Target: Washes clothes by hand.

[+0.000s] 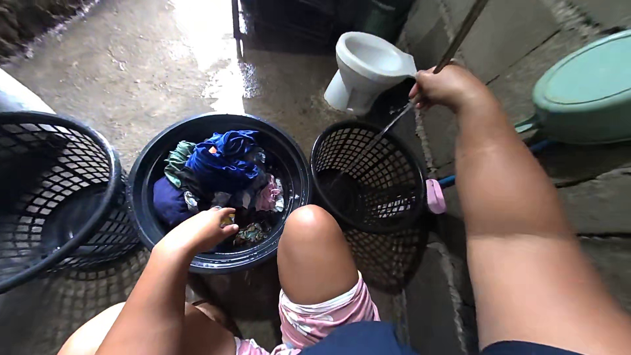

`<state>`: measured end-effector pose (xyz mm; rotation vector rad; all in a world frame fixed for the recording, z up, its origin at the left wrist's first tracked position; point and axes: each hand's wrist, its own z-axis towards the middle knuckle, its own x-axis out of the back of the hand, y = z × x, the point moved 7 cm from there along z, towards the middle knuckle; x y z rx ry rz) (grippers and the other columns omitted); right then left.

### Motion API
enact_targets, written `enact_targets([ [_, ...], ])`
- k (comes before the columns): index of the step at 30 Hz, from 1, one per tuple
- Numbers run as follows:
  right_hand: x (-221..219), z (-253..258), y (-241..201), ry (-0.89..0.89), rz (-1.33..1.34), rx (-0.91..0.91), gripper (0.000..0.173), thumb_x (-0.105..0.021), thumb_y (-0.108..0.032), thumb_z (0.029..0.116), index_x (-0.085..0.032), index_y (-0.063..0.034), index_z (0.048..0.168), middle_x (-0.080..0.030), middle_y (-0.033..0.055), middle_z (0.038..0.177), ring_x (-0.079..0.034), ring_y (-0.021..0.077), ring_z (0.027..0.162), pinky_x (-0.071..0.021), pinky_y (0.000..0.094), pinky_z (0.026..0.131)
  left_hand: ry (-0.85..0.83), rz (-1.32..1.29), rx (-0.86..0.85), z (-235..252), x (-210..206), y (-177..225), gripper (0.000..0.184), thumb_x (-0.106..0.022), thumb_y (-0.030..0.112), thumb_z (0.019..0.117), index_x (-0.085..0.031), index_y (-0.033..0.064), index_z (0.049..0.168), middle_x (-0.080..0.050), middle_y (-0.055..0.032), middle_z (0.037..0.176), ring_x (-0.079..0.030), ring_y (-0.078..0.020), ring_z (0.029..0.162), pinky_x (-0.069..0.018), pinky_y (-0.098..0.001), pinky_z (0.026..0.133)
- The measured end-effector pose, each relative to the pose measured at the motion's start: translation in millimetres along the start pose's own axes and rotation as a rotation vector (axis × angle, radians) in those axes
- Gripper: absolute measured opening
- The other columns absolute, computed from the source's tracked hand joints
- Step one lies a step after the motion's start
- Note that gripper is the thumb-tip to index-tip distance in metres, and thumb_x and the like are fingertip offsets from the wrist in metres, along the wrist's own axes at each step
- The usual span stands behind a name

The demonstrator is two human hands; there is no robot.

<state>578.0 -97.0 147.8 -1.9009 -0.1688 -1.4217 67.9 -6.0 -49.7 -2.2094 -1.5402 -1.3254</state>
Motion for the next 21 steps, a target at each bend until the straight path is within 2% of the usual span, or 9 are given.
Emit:
enact_targets([
  [2, 14, 0, 11, 0.033, -0.048, -0.037, 0.048, -0.037, -0.038, 0.1094, -0.069, -0.003, 0.115, -0.07, 0.0128, 0.103, -0.066, 0.018, 0.08, -0.0558, 0.0423, 0.079, 0.003, -0.003, -0.003, -2, 1, -2, 0.052, -0.057, 0.039, 0.1058, -0.05, 0.0161, 0.152, -0.056, -0.0202, 0.145, -0.057, -0.038, 0.13, -0.043, -0.06, 0.109],
  [6, 25, -37, 24, -0.012, -0.081, -0.078, 0.044, -0.041, -0.035, 0.1093, -0.071, -0.0041, 0.113, -0.07, 0.0131, 0.098, -0.065, 0.019, 0.079, -0.0548, 0.0442, 0.078, 0.03, -0.022, -0.018, -7, 3, -7, 0.05, -0.058, 0.038, 0.1052, -0.052, 0.0174, 0.15, -0.057, -0.0188, 0.145, -0.057, -0.0376, 0.131, -0.0431, -0.0606, 0.109],
  [8, 14, -63, 11, -0.091, -0.046, 0.012, 0.038, -0.042, -0.03, 0.1099, -0.071, -0.0059, 0.111, -0.069, 0.0096, 0.089, -0.061, 0.0149, 0.07, -0.0536, 0.0387, 0.07, 0.041, -0.026, -0.014, -9, 4, -12, 0.051, -0.059, 0.038, 0.1049, -0.051, 0.0168, 0.151, -0.056, -0.0193, 0.145, -0.057, -0.0381, 0.13, -0.0432, -0.0609, 0.108],
  [11, -13, -84, -21, -0.197, 0.012, 0.227, 0.031, -0.045, -0.024, 0.1096, -0.07, -0.0064, 0.114, -0.068, 0.0059, 0.083, -0.058, 0.0112, 0.066, -0.0516, 0.0344, 0.066, 0.04, -0.029, -0.01, -9, 4, -14, 0.051, -0.059, 0.037, 0.105, -0.052, 0.0161, 0.151, -0.057, -0.0205, 0.143, -0.059, -0.0391, 0.127, -0.0438, -0.0618, 0.107],
  [13, -26, -80, -39, -0.183, 0.019, 0.327, 0.033, -0.042, -0.024, 0.1095, -0.068, -0.0071, 0.12, -0.068, 0.0083, 0.088, -0.061, 0.0141, 0.07, -0.0532, 0.0379, 0.069, 0.036, -0.032, -0.008, -8, 3, -11, 0.051, -0.059, 0.037, 0.1051, -0.052, 0.0161, 0.151, -0.057, -0.0203, 0.142, -0.059, -0.0388, 0.127, -0.0438, -0.0613, 0.107],
  [15, -28, -67, -47, -0.105, 0.001, 0.34, 0.034, -0.04, -0.024, 0.1093, -0.066, -0.0088, 0.126, -0.069, 0.013, 0.098, -0.065, 0.0204, 0.079, -0.0541, 0.0442, 0.076, 0.035, -0.037, -0.011, -7, 2, -9, 0.052, -0.059, 0.038, 0.1051, -0.051, 0.0159, 0.151, -0.057, -0.0195, 0.144, -0.058, -0.0381, 0.128, -0.0433, -0.0604, 0.108],
  [18, -8, -44, -27, -0.006, -0.065, 0.248, 0.035, -0.039, -0.024, 0.109, -0.062, -0.0077, 0.131, -0.066, 0.0203, 0.11, -0.066, 0.0299, 0.089, -0.0528, 0.0534, 0.084, 0.026, -0.037, -0.012, -5, -2, -10, 0.052, -0.058, 0.039, 0.105, -0.05, 0.0177, 0.152, -0.057, -0.0179, 0.144, -0.058, -0.0371, 0.13, -0.0428, -0.0609, 0.109],
  [20, 7, -45, -4, 0.01, -0.105, 0.149, 0.037, -0.041, -0.027, 0.1087, -0.062, -0.0066, 0.131, -0.066, 0.0246, 0.112, -0.066, 0.0367, 0.092, -0.0512, 0.0599, 0.085, 0.025, -0.03, -0.007, -8, -2, -11, 0.052, -0.058, 0.038, 0.105, -0.051, 0.0186, 0.152, -0.057, -0.0178, 0.145, -0.057, -0.037, 0.13, -0.0427, -0.0605, 0.109],
  [21, 10, -52, 3, -0.003, -0.115, 0.113, 0.037, -0.041, -0.028, 0.1087, -0.063, -0.0066, 0.13, -0.066, 0.0242, 0.11, -0.066, 0.0364, 0.09, -0.0517, 0.0596, 0.084, 0.027, -0.025, -0.005, -8, 0, -11, 0.052, -0.058, 0.039, 0.1051, -0.05, 0.0189, 0.152, -0.056, -0.0177, 0.146, -0.056, -0.0369, 0.131, -0.0424, -0.0603, 0.109],
])
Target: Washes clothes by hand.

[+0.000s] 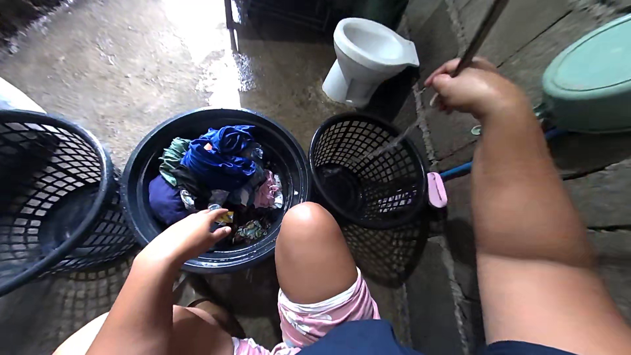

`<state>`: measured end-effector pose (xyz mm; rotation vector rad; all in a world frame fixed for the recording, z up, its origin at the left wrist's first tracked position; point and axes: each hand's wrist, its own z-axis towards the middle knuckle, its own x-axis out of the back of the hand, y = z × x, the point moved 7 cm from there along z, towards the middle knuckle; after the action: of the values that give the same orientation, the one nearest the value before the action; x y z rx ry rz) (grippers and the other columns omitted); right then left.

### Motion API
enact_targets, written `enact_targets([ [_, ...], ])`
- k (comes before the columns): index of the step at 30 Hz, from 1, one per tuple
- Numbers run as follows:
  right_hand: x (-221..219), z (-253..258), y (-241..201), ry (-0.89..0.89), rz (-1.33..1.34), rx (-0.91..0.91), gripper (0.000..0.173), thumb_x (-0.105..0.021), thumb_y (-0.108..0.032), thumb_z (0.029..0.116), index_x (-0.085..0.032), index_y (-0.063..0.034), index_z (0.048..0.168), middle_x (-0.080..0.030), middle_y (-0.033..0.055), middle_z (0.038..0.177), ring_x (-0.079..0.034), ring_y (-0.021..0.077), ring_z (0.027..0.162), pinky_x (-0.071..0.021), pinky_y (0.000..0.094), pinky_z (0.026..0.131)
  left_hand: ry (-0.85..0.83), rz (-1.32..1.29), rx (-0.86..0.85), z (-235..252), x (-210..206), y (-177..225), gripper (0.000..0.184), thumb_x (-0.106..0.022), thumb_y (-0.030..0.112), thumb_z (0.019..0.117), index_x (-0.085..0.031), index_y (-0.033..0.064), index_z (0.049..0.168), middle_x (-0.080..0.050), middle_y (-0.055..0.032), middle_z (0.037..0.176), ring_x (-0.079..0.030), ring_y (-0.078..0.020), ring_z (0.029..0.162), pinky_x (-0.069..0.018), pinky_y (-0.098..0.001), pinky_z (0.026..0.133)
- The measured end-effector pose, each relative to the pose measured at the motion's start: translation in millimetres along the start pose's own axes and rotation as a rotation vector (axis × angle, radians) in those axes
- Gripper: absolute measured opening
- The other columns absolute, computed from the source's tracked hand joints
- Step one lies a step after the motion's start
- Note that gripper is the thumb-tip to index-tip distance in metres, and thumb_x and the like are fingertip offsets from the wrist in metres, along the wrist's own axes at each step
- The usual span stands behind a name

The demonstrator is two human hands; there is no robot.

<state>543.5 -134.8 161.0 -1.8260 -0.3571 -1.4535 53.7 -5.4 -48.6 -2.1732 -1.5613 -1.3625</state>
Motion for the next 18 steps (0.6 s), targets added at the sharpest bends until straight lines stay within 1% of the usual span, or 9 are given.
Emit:
enact_targets([
  [2, -3, -20, -3, -0.039, 0.037, 0.005, 0.035, -0.042, -0.029, 0.1098, -0.066, -0.009, 0.124, -0.067, 0.0159, 0.097, -0.063, 0.0245, 0.076, -0.053, 0.0479, 0.074, 0.013, 0.005, -0.006, 1, 2, -2, 0.051, -0.059, 0.038, 0.1051, -0.052, 0.0179, 0.151, -0.056, -0.0186, 0.145, -0.057, -0.0378, 0.131, -0.0427, -0.0614, 0.109],
  [4, -13, -34, -18, -0.056, 0.102, 0.074, 0.033, -0.04, -0.027, 0.1112, -0.066, -0.0095, 0.121, -0.067, 0.0097, 0.088, -0.061, 0.016, 0.07, -0.0529, 0.0397, 0.07, 0.019, 0.003, -0.006, 4, 3, -1, 0.05, -0.059, 0.038, 0.1049, -0.053, 0.0167, 0.15, -0.056, -0.0194, 0.145, -0.057, -0.0382, 0.131, -0.0425, -0.062, 0.108],
  [6, -16, -26, -24, 0.001, 0.109, 0.122, 0.033, -0.041, -0.028, 0.1109, -0.065, -0.0084, 0.122, -0.066, 0.0114, 0.091, -0.063, 0.0186, 0.073, -0.054, 0.0424, 0.072, 0.013, 0.01, 0.004, 6, 2, 3, 0.051, -0.059, 0.038, 0.1049, -0.052, 0.0167, 0.151, -0.056, -0.0186, 0.146, -0.056, -0.0371, 0.132, -0.0419, -0.0616, 0.109],
  [9, -4, -5, -9, 0.068, 0.043, 0.045, 0.035, -0.041, -0.027, 0.1089, -0.058, -0.0049, 0.13, -0.064, 0.0244, 0.111, -0.066, 0.0359, 0.09, -0.052, 0.0579, 0.082, 0.007, 0.019, 0.002, 6, -1, 11, 0.051, -0.06, 0.038, 0.1045, -0.052, 0.0166, 0.15, -0.057, -0.0185, 0.144, -0.058, -0.037, 0.13, -0.0436, -0.0609, 0.108],
  [10, -1, -4, -4, 0.067, 0.02, 0.011, 0.035, -0.041, -0.026, 0.109, -0.058, -0.0037, 0.13, -0.064, 0.0267, 0.113, -0.065, 0.0395, 0.092, -0.0504, 0.0611, 0.083, 0.004, 0.017, 0.0, 6, -3, 11, 0.051, -0.06, 0.038, 0.1046, -0.052, 0.0175, 0.15, -0.057, -0.0185, 0.144, -0.058, -0.0369, 0.129, -0.0441, -0.0609, 0.107],
  [12, -4, -12, -9, 0.031, 0.025, 0.008, 0.033, -0.041, -0.025, 0.109, -0.059, -0.0037, 0.127, -0.064, 0.0246, 0.106, -0.064, 0.0364, 0.086, -0.0506, 0.0581, 0.078, 0.003, 0.0, -0.016, 5, -3, 9, 0.05, -0.059, 0.039, 0.1048, -0.052, 0.0188, 0.15, -0.057, -0.0182, 0.144, -0.058, -0.037, 0.129, -0.0445, -0.0608, 0.107],
  [14, -16, -19, -22, 0.001, 0.084, 0.064, 0.031, -0.041, -0.026, 0.1102, -0.059, -0.0064, 0.125, -0.064, 0.0166, 0.096, -0.06, 0.0257, 0.077, -0.05, 0.0488, 0.072, 0.013, -0.017, -0.033, 4, -2, 6, 0.05, -0.059, 0.038, 0.1048, -0.052, 0.0174, 0.15, -0.058, -0.0185, 0.143, -0.058, -0.0375, 0.129, -0.0436, -0.0615, 0.108],
  [15, -19, -17, -25, 0.019, 0.108, 0.083, 0.031, -0.041, -0.027, 0.1101, -0.059, -0.0073, 0.125, -0.065, 0.0149, 0.095, -0.061, 0.0238, 0.076, -0.051, 0.0475, 0.072, 0.016, -0.013, -0.024, 5, -1, 4, 0.05, -0.059, 0.038, 0.1048, -0.053, 0.017, 0.15, -0.058, -0.0187, 0.143, -0.058, -0.0376, 0.129, -0.0432, -0.0619, 0.108],
  [18, -14, 1, -13, 0.1, 0.116, 0.037, 0.035, -0.042, -0.029, 0.1084, -0.057, -0.0055, 0.13, -0.066, 0.0229, 0.11, -0.067, 0.0346, 0.09, -0.0526, 0.0573, 0.082, 0.008, 0.021, 0.02, 6, -2, 1, 0.051, -0.059, 0.038, 0.1048, -0.052, 0.0166, 0.15, -0.057, -0.0191, 0.144, -0.057, -0.0379, 0.131, -0.0424, -0.0618, 0.109],
])
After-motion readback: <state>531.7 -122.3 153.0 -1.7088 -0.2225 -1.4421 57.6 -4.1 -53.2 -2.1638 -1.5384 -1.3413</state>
